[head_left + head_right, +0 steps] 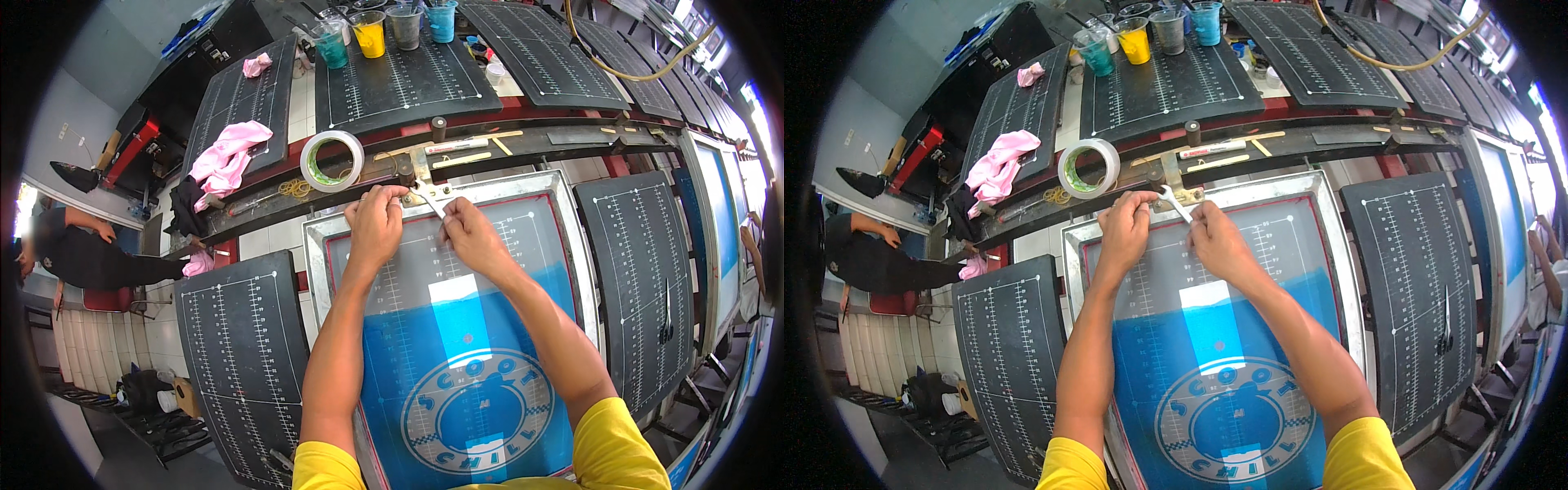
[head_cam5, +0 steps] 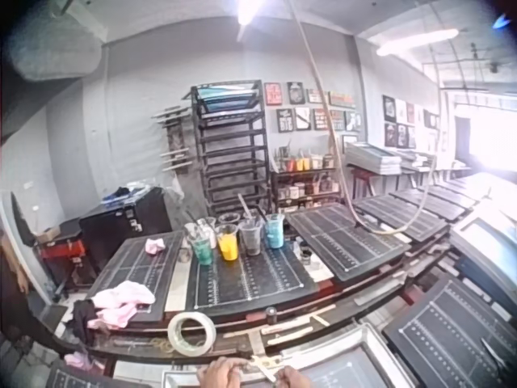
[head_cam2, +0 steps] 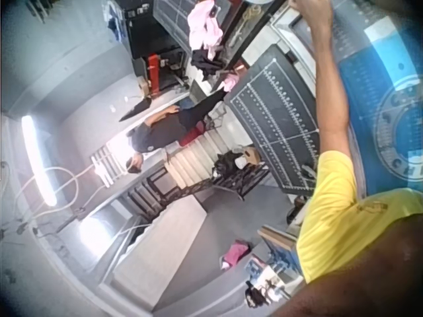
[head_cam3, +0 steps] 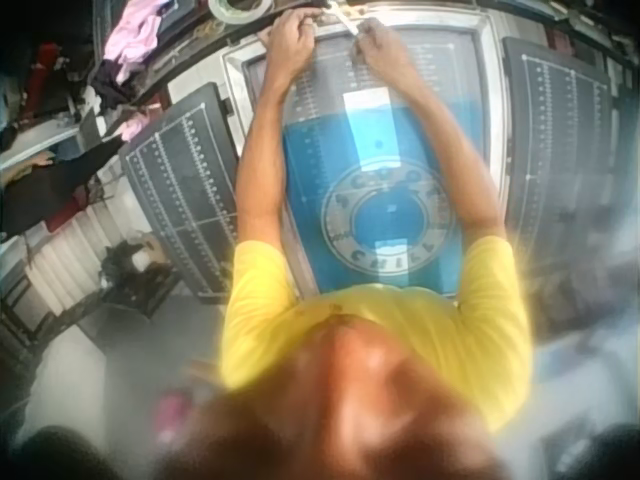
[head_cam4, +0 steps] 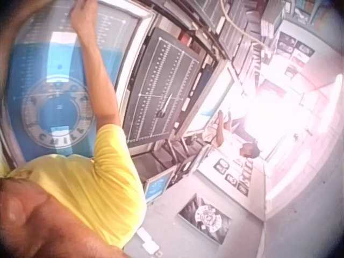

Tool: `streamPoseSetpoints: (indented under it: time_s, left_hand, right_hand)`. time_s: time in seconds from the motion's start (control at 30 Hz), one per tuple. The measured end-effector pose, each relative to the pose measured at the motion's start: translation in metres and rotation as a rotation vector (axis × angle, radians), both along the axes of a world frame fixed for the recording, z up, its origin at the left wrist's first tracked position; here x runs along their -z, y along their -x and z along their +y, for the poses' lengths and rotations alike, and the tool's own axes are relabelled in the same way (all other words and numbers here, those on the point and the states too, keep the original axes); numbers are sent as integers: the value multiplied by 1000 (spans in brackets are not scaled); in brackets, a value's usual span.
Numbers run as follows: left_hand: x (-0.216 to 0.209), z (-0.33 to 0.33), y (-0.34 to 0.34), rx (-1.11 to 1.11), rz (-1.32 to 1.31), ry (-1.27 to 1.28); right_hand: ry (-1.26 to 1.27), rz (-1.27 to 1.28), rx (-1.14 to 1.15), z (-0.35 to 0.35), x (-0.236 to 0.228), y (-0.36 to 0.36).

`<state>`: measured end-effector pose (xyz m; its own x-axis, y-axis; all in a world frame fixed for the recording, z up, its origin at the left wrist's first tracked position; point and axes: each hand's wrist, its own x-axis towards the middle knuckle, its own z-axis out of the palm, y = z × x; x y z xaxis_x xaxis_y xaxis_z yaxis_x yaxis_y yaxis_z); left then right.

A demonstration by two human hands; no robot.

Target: The person aligns and adjusts a screen printing frame on a workshop table, using their hands to press down on the mesh and eventually applying tape to the top edge of the frame.

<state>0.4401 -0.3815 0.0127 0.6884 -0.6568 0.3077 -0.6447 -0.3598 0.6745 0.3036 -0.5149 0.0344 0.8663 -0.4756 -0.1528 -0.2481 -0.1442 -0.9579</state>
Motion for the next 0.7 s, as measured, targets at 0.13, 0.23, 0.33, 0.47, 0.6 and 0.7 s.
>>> streamPoseSetpoints:
  time_s: [0.13, 0.23, 0.33, 0.47, 0.6, 0.7]
  left_hand:
    - [6, 0, -1, -18, -60, 19]
    - [10, 0, -3, -72, -56, -91]
    - [11, -2, -2, -69, -80, -17]
    - [8, -2, 0, -82, -79, -53]
    - [9, -2, 2, -95, -82, -46]
    - [12, -3, 1, -92, -94, -48]
  right_hand:
    - [485, 8, -7, 4, -14, -23]
    - [758, -41, -67, 8, -10, -39]
    - [830, -67, -66, 9, -4, -49]
    - [877, 12, -24, 15, 2, -55]
    - [893, 33, 3, 17, 5, -58]
    - [895, -30, 42, 17, 6, -58]
